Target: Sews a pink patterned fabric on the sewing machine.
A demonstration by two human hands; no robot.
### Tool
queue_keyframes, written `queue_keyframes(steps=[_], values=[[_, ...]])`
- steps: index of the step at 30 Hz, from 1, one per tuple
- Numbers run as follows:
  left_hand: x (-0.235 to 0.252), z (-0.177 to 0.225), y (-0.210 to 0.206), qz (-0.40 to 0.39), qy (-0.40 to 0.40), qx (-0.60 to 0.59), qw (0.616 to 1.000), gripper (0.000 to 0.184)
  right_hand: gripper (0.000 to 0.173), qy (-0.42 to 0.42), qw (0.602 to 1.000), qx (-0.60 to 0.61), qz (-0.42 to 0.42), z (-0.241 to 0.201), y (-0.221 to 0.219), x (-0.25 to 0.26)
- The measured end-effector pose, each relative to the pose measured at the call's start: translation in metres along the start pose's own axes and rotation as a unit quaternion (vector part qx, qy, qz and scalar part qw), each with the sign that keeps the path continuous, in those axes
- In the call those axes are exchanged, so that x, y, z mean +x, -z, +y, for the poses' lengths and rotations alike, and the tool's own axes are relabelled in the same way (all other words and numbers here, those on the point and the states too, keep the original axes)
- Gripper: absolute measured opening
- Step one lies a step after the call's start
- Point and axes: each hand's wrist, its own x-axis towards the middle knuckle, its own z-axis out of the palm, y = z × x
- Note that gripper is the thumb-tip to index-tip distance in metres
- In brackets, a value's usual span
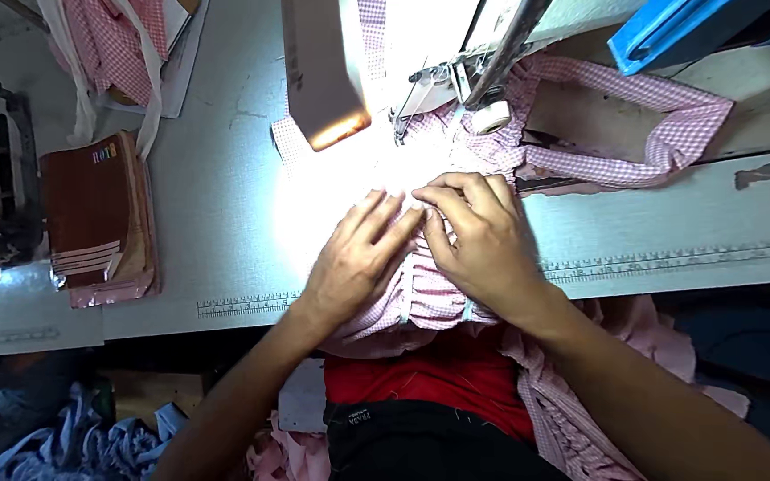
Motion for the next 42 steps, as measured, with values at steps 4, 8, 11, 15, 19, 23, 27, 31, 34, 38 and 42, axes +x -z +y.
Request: queue_keyframes(steps=[4, 8, 11, 15, 19, 23, 27, 31, 34, 38, 42], values=[[0.025, -0.084, 0.041, -0.045, -0.012, 0.156, 0.987, 0.05, 0.037, 0.002, 0.999, -0.021, -0.037, -0.001, 0.005, -0.002], [0.021, -0.038, 0.052, 0.07, 0.092, 0.189, 0.975, 0.043, 0.038, 0.004, 0.999, -0.025, -0.036, 0.0, 0.004, 0.001], [0.005, -0.041, 0.025, 0.007, -0.006, 0.082, 0.997, 0.05, 0.037, 0.008, 0.999, -0.024, -0.031, 0.001, 0.004, 0.003], [0.016, -0.043, 0.027, -0.014, -0.087, 0.048, 0.995, 0.067, 0.039, 0.014, 0.999, -0.017, -0.039, 0.001, 0.006, 0.004], [0.007, -0.014, 0.008, -0.021, -0.057, 0.023, 0.998, 0.031, 0.036, 0.025, 0.999, -0.007, -0.028, 0.008, 0.008, 0.007], [-0.017, 0.014, -0.003, 0.0, -0.101, -0.044, 0.994, 0.022, 0.035, 0.031, 0.999, 0.0, -0.033, 0.013, 0.013, 0.013], [-0.033, 0.024, -0.006, 0.004, -0.09, -0.057, 0.994, 0.021, 0.038, 0.028, 0.998, -0.007, -0.046, 0.014, 0.012, 0.014], [-0.024, 0.023, -0.002, 0.011, -0.085, -0.027, 0.996, 0.021, 0.042, 0.03, 0.998, -0.023, -0.057, 0.017, 0.007, 0.02], [-0.019, 0.023, -0.003, 0.018, -0.083, -0.018, 0.996, 0.023, 0.041, 0.042, 0.998, -0.033, -0.046, 0.02, 0.003, 0.025], [-0.017, 0.022, -0.003, 0.02, -0.083, -0.018, 0.996, 0.021, 0.033, 0.076, 0.994, -0.069, -0.032, 0.02, 0.005, 0.029], [-0.017, 0.022, -0.003, 0.019, -0.082, -0.02, 0.996, 0.021, 0.041, 0.06, 0.99, -0.124, -0.038, 0.017, 0.009, 0.029]])
